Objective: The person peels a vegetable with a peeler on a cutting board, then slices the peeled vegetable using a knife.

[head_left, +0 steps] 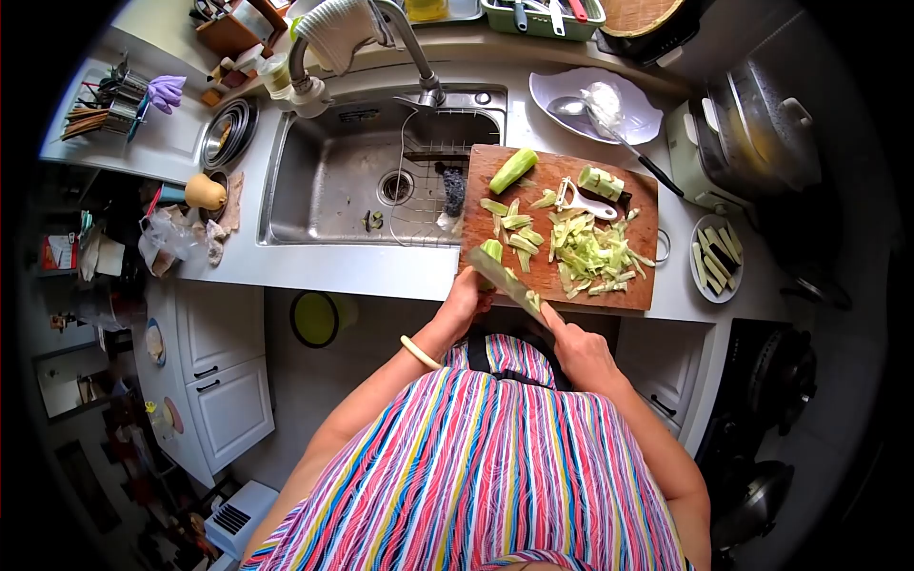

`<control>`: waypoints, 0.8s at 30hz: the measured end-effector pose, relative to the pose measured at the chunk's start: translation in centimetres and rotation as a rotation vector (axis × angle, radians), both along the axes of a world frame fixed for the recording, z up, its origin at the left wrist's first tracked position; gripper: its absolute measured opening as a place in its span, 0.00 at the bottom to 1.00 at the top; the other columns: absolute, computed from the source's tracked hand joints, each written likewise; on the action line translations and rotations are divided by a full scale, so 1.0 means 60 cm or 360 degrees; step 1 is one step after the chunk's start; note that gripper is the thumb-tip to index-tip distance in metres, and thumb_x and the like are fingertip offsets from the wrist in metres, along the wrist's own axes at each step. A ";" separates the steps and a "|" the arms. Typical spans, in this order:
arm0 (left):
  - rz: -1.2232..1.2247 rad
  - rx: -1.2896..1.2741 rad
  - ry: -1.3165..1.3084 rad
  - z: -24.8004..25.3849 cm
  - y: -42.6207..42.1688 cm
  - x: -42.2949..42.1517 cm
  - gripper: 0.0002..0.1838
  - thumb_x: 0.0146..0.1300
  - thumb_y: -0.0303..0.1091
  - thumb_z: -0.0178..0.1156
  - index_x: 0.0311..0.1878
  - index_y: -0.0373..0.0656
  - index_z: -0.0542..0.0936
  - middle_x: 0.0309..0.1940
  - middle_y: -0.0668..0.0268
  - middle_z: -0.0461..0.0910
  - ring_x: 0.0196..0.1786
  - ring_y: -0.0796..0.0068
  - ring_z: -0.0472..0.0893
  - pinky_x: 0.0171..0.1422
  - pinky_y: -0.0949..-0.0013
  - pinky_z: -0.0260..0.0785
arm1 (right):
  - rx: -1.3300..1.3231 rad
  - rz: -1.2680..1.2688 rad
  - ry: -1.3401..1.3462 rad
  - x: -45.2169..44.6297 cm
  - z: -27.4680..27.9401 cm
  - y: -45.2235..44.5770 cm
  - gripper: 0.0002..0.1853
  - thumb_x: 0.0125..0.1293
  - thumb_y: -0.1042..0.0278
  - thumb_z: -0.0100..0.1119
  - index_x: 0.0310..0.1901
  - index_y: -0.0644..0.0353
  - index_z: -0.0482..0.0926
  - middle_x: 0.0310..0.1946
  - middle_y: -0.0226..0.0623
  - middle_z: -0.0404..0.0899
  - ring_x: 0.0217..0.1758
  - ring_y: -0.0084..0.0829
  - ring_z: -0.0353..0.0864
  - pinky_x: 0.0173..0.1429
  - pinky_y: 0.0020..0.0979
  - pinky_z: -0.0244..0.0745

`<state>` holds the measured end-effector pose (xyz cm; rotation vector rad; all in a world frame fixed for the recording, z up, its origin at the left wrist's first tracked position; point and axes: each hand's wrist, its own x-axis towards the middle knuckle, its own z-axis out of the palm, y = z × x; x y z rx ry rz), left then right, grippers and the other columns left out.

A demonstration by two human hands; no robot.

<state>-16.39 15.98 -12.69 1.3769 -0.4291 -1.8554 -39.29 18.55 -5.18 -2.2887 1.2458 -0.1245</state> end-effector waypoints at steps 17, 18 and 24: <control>0.0003 0.0037 0.0097 0.000 -0.009 0.005 0.17 0.69 0.41 0.36 0.36 0.42 0.73 0.26 0.69 0.71 0.24 0.80 0.63 0.31 0.74 0.59 | -0.0029 0.0037 0.0089 0.020 -0.018 -0.015 0.32 0.56 0.81 0.46 0.66 0.63 0.58 0.25 0.49 0.73 0.25 0.48 0.78 0.30 0.43 0.74; -0.0005 0.0034 0.0076 0.002 -0.009 0.004 0.17 0.69 0.40 0.37 0.36 0.41 0.73 0.27 0.69 0.71 0.24 0.80 0.64 0.32 0.74 0.60 | -0.0045 0.0033 0.0097 0.021 -0.021 -0.018 0.32 0.56 0.81 0.46 0.66 0.63 0.58 0.24 0.49 0.73 0.26 0.48 0.78 0.30 0.43 0.73; 0.0048 0.0033 0.0201 -0.010 -0.007 0.007 0.14 0.67 0.38 0.39 0.38 0.39 0.72 0.27 0.67 0.72 0.25 0.80 0.68 0.31 0.75 0.62 | -0.0102 0.0053 0.0117 0.037 -0.058 -0.055 0.30 0.56 0.81 0.45 0.64 0.64 0.59 0.25 0.52 0.76 0.27 0.49 0.79 0.31 0.43 0.74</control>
